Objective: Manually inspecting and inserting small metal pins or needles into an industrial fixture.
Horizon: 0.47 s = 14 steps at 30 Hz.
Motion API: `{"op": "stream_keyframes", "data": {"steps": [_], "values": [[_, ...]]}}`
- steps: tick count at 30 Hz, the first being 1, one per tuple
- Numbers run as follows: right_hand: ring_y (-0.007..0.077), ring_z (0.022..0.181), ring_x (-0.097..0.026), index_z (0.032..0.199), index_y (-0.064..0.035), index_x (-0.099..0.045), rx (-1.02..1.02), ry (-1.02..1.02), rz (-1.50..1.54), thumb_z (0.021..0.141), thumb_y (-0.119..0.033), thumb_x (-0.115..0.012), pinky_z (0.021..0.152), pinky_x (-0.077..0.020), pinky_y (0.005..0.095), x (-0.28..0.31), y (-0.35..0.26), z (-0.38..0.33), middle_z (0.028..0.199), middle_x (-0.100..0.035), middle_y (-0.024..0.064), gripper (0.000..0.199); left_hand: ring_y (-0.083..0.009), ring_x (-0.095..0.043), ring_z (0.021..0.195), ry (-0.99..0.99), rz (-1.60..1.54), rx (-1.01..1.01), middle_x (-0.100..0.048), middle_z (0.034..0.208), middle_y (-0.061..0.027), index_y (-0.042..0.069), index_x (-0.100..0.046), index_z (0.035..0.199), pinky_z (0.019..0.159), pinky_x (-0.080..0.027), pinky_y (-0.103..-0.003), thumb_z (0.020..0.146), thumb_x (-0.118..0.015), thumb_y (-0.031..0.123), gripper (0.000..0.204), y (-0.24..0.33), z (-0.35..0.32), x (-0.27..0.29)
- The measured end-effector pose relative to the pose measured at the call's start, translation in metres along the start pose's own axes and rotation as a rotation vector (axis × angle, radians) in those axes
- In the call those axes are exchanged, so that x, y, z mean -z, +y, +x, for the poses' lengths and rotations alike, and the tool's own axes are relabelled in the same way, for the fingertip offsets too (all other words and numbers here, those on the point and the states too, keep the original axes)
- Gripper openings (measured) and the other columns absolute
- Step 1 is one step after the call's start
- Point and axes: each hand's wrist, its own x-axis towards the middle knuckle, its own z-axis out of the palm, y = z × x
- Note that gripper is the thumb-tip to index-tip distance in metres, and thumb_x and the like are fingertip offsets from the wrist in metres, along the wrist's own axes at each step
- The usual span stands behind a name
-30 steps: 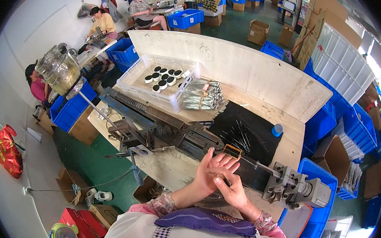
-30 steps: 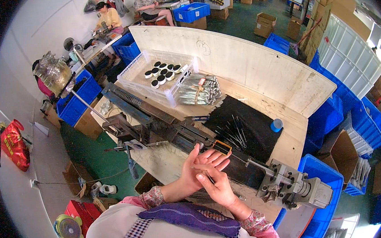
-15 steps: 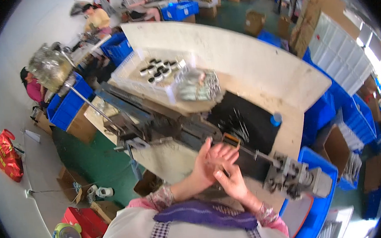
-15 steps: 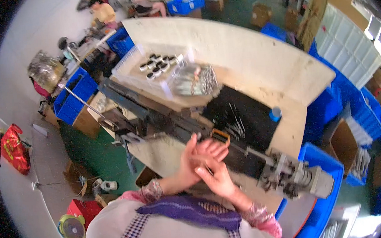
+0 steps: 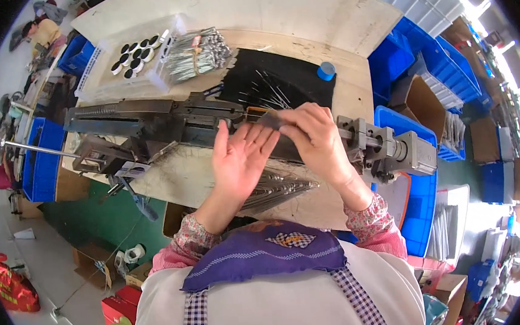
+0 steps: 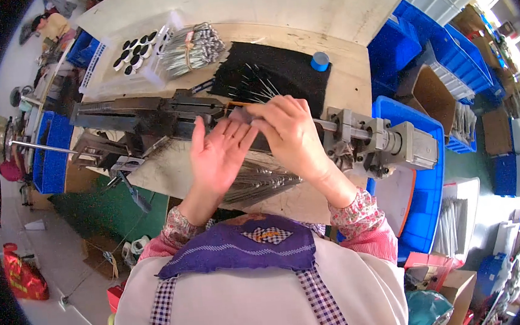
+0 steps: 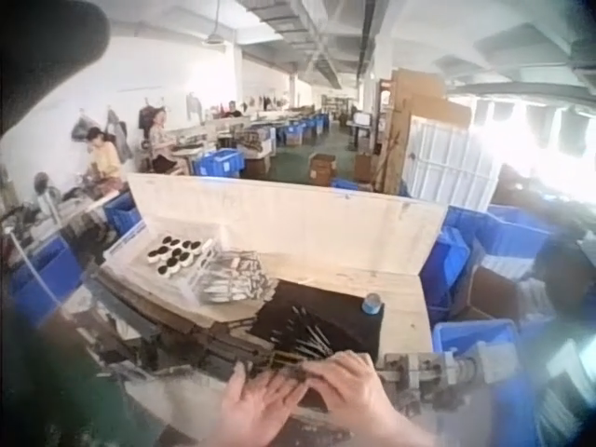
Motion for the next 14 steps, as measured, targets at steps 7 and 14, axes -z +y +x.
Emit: {"op": "stream_keyframes", "data": {"steps": [7, 14], "values": [[0.0218, 0.082, -0.056, 0.093, -0.0109, -0.070, 0.221, -0.069, -0.328, 0.075, -0.008, -0.064, 0.081, -0.0367, 0.0379, -0.023, 0.002, 0.009, 0.079, -0.054, 0.0039, 0.019, -0.0209, -0.057, 0.104, 0.026, -0.107, 0.107, -0.063, 0.101, -0.0055, 0.009, -0.059, 0.096, 0.097, -0.041, -0.038, 0.096, -0.043, 0.051, 0.045, -0.010, 0.001, 0.005], [0.0209, 0.080, -0.053, 0.096, -0.0153, -0.072, 0.216, -0.043, -0.409, 0.074, -0.012, -0.068, 0.084, -0.0342, 0.0369, -0.032, 0.016, 0.020, 0.078, -0.050, 0.0030, 0.023, -0.0281, -0.034, 0.135, -0.020, -0.046, 0.084, -0.039, 0.140, -0.0163, -0.001, -0.033, 0.136, 0.115, -0.022, -0.040, 0.095, -0.038, 0.056, 0.071, -0.002, -0.005, 0.001]]}}
